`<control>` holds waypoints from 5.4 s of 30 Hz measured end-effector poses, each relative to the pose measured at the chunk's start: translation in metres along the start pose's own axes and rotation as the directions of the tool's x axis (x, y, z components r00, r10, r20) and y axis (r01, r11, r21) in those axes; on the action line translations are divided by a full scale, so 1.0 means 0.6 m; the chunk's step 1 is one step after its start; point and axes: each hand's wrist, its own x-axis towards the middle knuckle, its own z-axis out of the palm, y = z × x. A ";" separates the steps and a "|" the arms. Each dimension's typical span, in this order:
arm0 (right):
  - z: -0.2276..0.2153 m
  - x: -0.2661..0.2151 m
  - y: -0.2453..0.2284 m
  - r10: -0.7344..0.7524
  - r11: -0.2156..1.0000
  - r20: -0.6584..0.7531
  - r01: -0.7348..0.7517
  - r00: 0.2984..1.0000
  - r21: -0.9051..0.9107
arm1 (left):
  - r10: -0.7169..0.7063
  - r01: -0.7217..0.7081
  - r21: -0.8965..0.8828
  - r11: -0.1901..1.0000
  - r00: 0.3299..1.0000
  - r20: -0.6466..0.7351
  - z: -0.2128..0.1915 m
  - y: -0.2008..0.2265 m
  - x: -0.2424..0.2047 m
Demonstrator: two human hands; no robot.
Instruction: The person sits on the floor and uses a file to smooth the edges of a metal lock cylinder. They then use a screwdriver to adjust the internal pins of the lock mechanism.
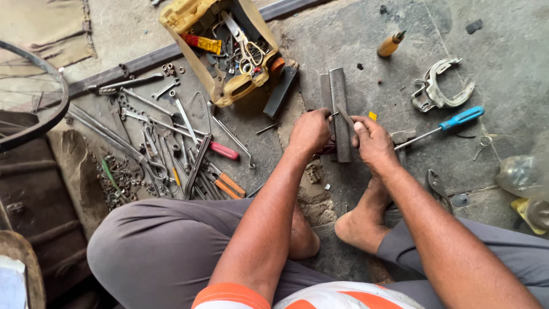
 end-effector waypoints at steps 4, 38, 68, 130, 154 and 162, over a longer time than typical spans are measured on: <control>-0.002 -0.025 -0.036 -0.197 0.968 -0.069 0.183 0.978 -0.173 | 0.003 -0.003 -0.071 0.997 1.000 -0.009 -0.006 0.000 -0.008; 0.018 -0.023 0.001 -0.776 0.338 0.075 0.514 0.627 -0.788 | 0.158 -0.155 0.030 0.987 0.968 -0.196 0.025 -0.014 -0.008; -0.007 -0.022 -0.001 -0.589 0.733 -0.162 0.438 0.792 -0.521 | 0.150 -0.160 -0.037 0.986 0.968 -0.200 0.052 -0.024 -0.017; 0.062 -0.300 0.025 -0.562 0.787 -0.200 0.445 0.802 -0.427 | 0.222 -0.316 -0.179 0.932 0.887 -0.405 -0.070 0.060 -0.383; -0.103 -0.393 -0.079 -0.235 0.901 0.036 0.232 0.971 -0.366 | 0.314 -0.373 -0.071 0.925 0.855 -0.412 -0.057 0.094 -0.394; -0.079 -0.413 -0.115 -0.265 0.947 -0.012 0.258 0.964 -0.189 | 0.269 -0.344 -0.091 0.934 0.850 -0.453 -0.056 0.097 -0.390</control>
